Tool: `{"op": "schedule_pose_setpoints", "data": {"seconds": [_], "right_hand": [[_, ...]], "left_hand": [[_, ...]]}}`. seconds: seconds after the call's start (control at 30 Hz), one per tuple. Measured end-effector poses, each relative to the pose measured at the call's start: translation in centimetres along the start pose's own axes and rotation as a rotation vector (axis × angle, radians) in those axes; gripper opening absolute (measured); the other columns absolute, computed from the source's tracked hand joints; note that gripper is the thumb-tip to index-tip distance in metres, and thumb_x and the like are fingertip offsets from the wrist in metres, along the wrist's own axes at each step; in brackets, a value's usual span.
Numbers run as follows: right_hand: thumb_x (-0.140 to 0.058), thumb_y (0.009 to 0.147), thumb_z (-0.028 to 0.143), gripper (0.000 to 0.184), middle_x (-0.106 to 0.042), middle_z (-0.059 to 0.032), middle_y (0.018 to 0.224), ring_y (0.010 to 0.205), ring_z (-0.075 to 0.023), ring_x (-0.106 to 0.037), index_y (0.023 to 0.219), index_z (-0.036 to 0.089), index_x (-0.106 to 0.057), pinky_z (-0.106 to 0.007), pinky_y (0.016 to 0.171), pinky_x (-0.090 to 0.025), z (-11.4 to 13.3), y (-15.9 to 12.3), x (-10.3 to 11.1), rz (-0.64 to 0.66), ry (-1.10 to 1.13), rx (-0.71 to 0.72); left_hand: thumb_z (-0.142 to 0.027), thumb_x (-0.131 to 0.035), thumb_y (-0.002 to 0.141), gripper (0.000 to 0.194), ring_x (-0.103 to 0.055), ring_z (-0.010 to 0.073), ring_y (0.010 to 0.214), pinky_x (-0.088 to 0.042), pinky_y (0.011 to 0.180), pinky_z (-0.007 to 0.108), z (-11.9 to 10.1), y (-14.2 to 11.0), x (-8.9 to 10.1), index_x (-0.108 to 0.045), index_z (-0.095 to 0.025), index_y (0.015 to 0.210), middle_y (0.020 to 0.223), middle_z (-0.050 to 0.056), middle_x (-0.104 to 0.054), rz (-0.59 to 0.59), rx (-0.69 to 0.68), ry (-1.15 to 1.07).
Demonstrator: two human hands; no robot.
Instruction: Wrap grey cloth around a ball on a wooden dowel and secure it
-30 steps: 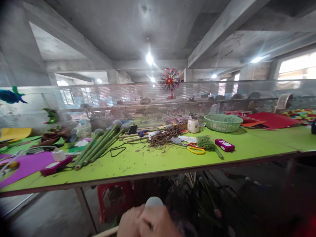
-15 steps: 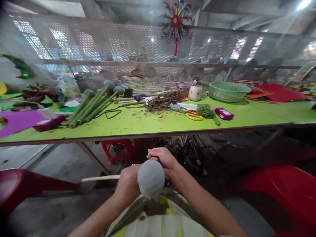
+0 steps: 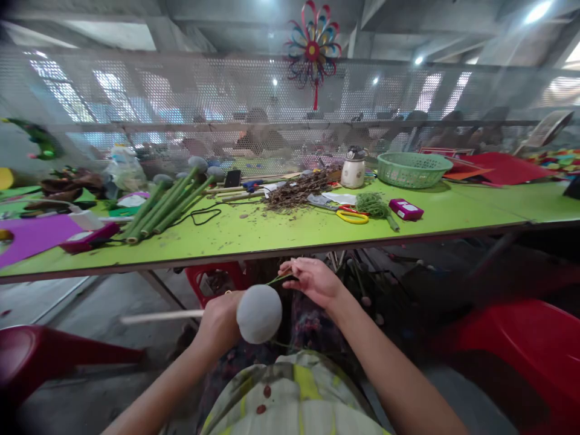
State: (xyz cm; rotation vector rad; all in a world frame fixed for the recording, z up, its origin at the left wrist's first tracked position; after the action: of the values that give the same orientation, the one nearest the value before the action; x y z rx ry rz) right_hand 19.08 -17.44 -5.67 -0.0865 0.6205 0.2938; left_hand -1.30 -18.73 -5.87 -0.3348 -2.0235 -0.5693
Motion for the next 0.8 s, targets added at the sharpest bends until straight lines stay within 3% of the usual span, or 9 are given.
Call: {"op": "schedule_pose_setpoints", "data": {"seconds": [0.1,0.2,0.3,0.4,0.53,0.6,0.67,0.73,0.8], "right_hand": [[-0.064,0.080,0.025,0.026,-0.057,-0.0009,0.066,0.070,-0.0131,-0.058,0.059,0.013,-0.055,-0.032,0.073,-0.049,2.3,0.5,-1.8,0.039,-0.047,0.047],[-0.059,0.085,0.026,0.025,-0.031,0.0097,0.043,0.042,-0.0056,-0.038,0.063,0.014,-0.056,-0.028,0.062,-0.045,4.6,-0.3,-4.1,0.112,-0.106,0.024],[-0.055,0.088,0.029,0.024,-0.020,0.0131,0.041,0.035,-0.0027,-0.016,0.069,0.014,-0.057,-0.022,0.047,-0.032,6.9,-2.4,-4.8,0.117,-0.210,0.069],[-0.056,0.087,0.034,0.025,-0.023,0.0120,0.040,0.036,-0.0034,-0.016,0.072,0.014,-0.059,-0.021,0.043,-0.021,7.9,-4.2,-2.0,0.004,-0.460,0.134],[-0.055,0.084,0.040,0.032,-0.039,0.0054,0.044,0.041,-0.0075,-0.032,0.065,0.014,-0.061,-0.023,0.045,-0.028,5.1,-4.6,5.4,-0.274,-1.114,0.078],[-0.061,0.077,0.034,0.028,-0.055,-0.0026,0.053,0.054,-0.0140,-0.050,0.056,0.015,-0.062,-0.030,0.059,-0.042,2.4,-4.4,7.4,-0.221,-1.331,0.045],[-0.064,0.074,0.031,0.016,-0.067,-0.0090,0.083,0.082,-0.0215,-0.060,0.074,0.016,-0.070,-0.038,0.081,-0.045,0.0,-4.1,7.2,-0.172,-1.344,0.070],[-0.061,0.079,0.034,0.025,-0.060,-0.0122,0.118,0.112,-0.0253,-0.053,0.098,0.019,-0.069,-0.043,0.098,-0.038,-1.3,-3.7,4.7,-0.098,-1.240,0.227],[-0.057,0.083,0.039,0.039,-0.047,-0.0111,0.135,0.121,-0.0245,-0.048,0.119,0.022,-0.058,-0.040,0.095,-0.043,-2.1,-3.2,1.2,0.071,-0.971,0.269]], "left_hand": [[-0.010,-0.044,0.077,0.018,-0.062,0.0264,0.072,-0.048,0.064,0.036,-0.6,0.3,0.0,-0.061,-0.014,0.074,0.074,0.011,-0.066,0.092,-0.168,0.385],[-0.009,-0.042,0.081,0.020,-0.063,0.0266,0.074,-0.048,0.063,0.035,-0.1,0.4,-0.7,-0.061,-0.015,0.078,0.077,0.010,-0.066,0.156,-0.201,0.496],[-0.011,-0.044,0.081,0.018,-0.064,0.0274,0.077,-0.048,0.064,0.035,1.4,0.2,-1.4,-0.062,-0.015,0.080,0.078,0.011,-0.068,0.200,-0.135,0.509],[-0.013,-0.048,0.079,0.017,-0.066,0.0279,0.077,-0.048,0.065,0.035,3.0,-0.3,-1.7,-0.064,-0.015,0.081,0.079,0.012,-0.070,0.224,-0.001,0.430],[-0.015,-0.053,0.073,0.014,-0.067,0.0254,0.077,-0.049,0.072,0.034,4.0,-0.8,-2.0,-0.067,-0.014,0.075,0.077,0.011,-0.072,0.235,0.164,0.059],[-0.017,-0.056,0.070,0.015,-0.066,0.0230,0.085,-0.049,0.081,0.032,3.6,-0.7,-2.1,-0.069,-0.014,0.079,0.084,0.010,-0.073,0.209,0.183,-0.274],[-0.021,-0.062,0.066,0.027,-0.064,0.0221,0.095,-0.047,0.088,0.031,3.0,-0.5,-2.3,-0.069,-0.013,0.091,0.095,0.009,-0.072,0.158,0.205,-0.559],[-0.024,-0.068,0.060,0.041,-0.062,0.0229,0.099,-0.046,0.091,0.032,2.2,-0.3,-2.4,-0.067,-0.013,0.100,0.101,0.009,-0.071,0.137,0.258,-0.713],[-0.024,-0.070,0.057,0.046,-0.061,0.0232,0.098,-0.047,0.088,0.033,1.5,0.1,-2.6,-0.066,-0.013,0.102,0.102,0.010,-0.070,0.145,0.310,-0.773]]}}
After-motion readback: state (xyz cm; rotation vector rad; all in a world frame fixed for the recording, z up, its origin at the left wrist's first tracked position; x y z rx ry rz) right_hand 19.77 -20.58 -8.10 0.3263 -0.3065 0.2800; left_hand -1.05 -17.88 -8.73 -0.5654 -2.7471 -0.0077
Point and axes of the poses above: each hand's wrist, its own y-axis towards the middle knuckle, its own x-axis out of the back of the hand, z = x × y, the point moved 3 cm from there along y, towards the middle knuckle
